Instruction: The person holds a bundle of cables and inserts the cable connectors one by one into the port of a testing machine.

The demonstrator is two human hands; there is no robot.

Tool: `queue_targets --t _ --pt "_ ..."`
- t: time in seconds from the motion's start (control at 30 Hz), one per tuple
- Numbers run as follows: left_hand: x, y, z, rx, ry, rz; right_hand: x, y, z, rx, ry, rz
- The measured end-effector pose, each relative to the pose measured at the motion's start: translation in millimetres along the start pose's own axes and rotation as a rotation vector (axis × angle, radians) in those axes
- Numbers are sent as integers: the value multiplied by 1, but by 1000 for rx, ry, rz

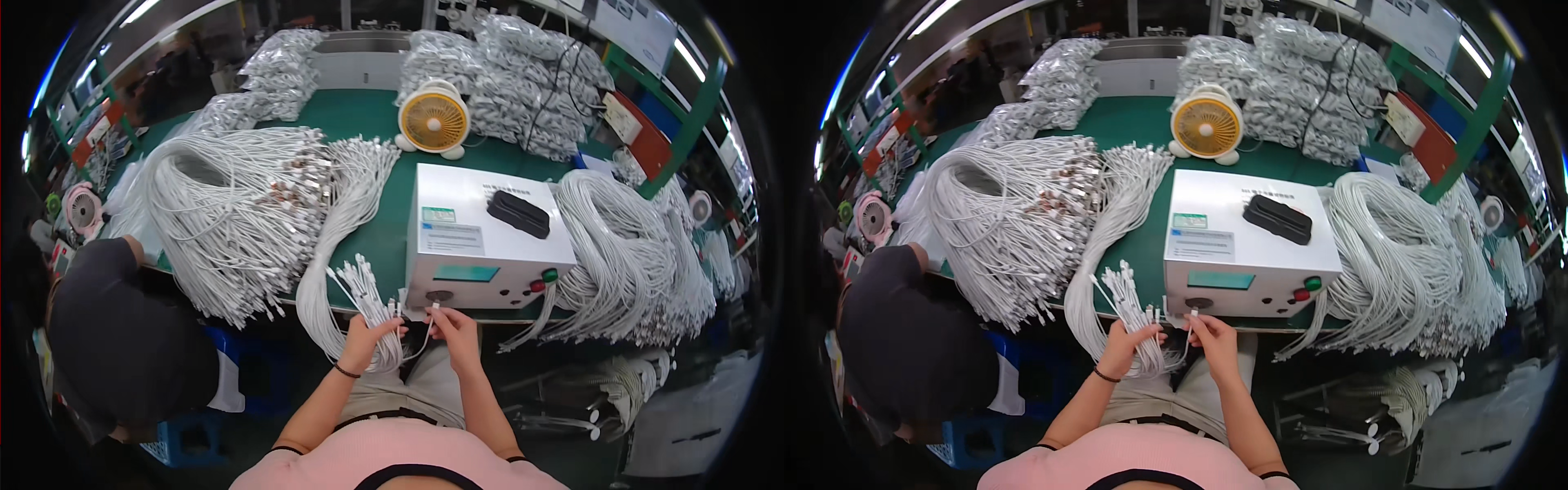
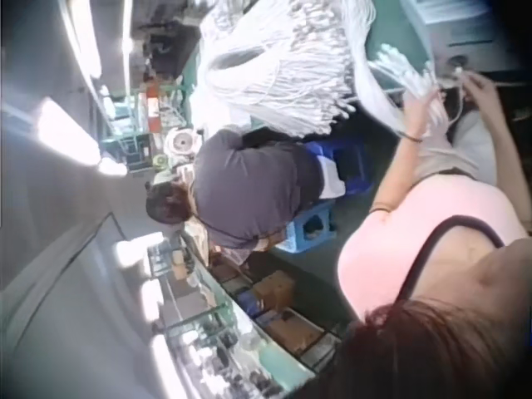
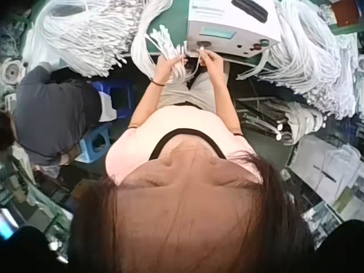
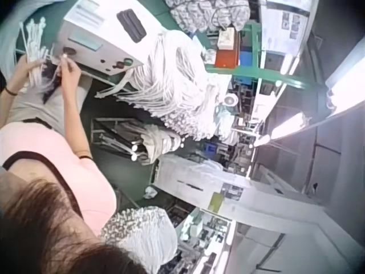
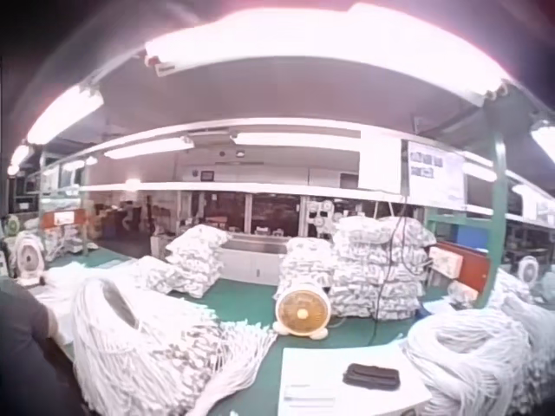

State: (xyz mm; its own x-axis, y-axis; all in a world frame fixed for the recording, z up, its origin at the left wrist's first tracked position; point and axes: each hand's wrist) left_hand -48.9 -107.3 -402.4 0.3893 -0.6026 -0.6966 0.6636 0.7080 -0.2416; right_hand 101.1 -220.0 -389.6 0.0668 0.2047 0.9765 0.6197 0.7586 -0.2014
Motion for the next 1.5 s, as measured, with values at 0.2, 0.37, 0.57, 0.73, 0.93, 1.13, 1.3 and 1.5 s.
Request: queue_targets --t 0.2,0.37,0.57,0.73,0.93,1.13,1.3,1.5 --pt "3 2 5 4 -2 -11 -6 14 -4 41 -6 -23" --pt "1 -2 0 -30 -25 -17 -13 10 -3 49 14 10" --pt "-5 -4 2 -59 -65 -14 -15 13 -4 62 45 22" --pt "1 -7 0 -25 -40 -11 -10 10 0 27 74 14" --pt "4 -2 6 38 13 -11 -12 10 4 11 91 37" --pt "0 12 17 36 8 -18 -10 21 4 60 253 150" --pt "-1 17 22 55 37 -35 -6 23 4 51 264 189" --pt "2 17 20 54 42 -31 4 20 5 89 188 169"
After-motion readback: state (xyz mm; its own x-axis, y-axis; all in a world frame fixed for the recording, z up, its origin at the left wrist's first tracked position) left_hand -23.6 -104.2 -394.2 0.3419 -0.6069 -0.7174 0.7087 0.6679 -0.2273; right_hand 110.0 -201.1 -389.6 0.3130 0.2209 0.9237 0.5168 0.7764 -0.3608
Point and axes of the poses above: each hand's wrist, its own y-axis towards the middle knuckle, its own z-axis out of the palm, x = y × z, and after that the axes turned 15 degrees about -y, right-handed
